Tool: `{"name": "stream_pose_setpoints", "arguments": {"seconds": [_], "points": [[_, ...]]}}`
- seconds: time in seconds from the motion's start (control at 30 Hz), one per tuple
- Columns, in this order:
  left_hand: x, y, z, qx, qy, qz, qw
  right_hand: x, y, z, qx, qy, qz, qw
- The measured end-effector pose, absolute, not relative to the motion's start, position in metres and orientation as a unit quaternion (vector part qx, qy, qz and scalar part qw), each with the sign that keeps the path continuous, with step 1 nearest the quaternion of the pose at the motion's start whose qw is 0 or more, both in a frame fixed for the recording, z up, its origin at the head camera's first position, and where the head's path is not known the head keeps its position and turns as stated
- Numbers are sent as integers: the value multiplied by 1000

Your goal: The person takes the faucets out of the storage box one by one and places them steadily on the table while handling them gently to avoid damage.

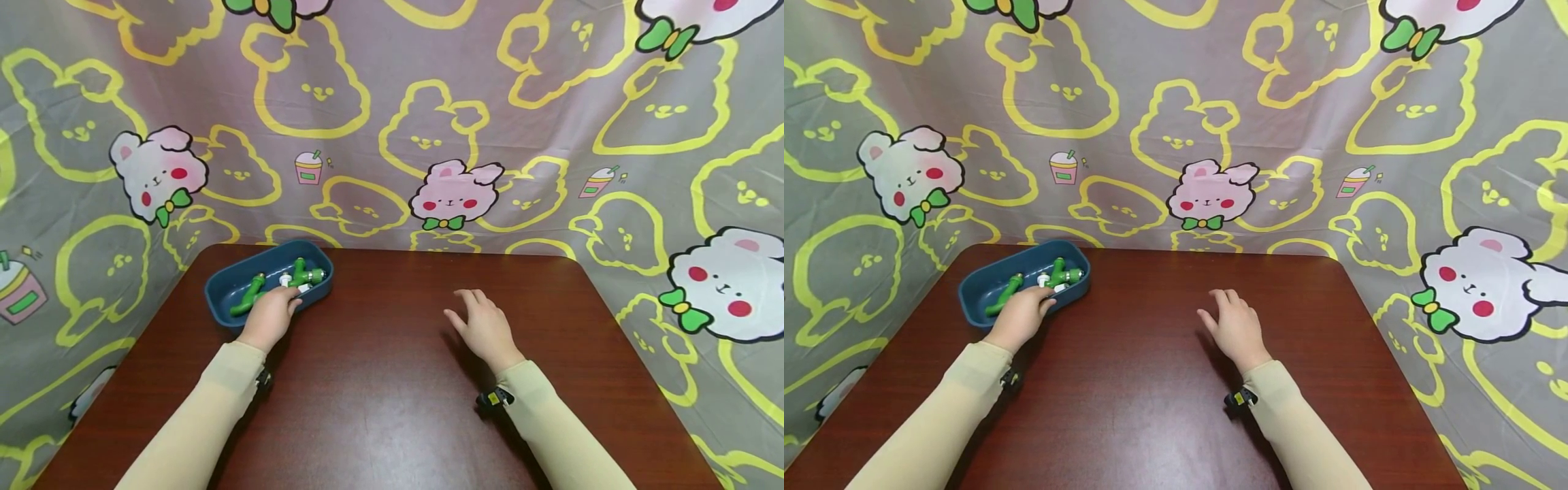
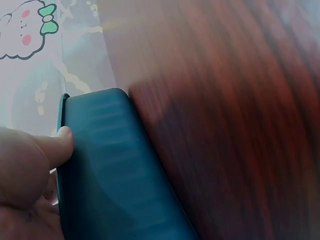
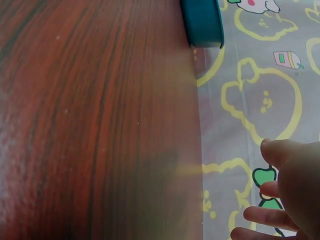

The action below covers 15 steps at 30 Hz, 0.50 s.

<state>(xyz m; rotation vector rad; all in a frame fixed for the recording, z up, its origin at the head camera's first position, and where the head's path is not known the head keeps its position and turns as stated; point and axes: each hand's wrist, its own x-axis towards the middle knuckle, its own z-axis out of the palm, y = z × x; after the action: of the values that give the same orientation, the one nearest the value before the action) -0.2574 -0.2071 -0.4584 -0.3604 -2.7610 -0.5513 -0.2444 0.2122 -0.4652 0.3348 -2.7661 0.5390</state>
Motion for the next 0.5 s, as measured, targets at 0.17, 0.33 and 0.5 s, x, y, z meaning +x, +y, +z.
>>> {"name": "stream_pose_setpoints", "arguments": {"seconds": [0.17, 0.33, 0.5], "points": [[-257, -202, -459, -131, -959, -199, 152, -245, 210, -462, 117, -961, 198, 151], [-258, -197, -461, -139, -958, -200, 152, -246, 209, -462, 118, -959, 206, 157], [-258, -189, -461, -146, -957, -203, 146, -248, 207, -463, 121, -957, 208, 161]]}}
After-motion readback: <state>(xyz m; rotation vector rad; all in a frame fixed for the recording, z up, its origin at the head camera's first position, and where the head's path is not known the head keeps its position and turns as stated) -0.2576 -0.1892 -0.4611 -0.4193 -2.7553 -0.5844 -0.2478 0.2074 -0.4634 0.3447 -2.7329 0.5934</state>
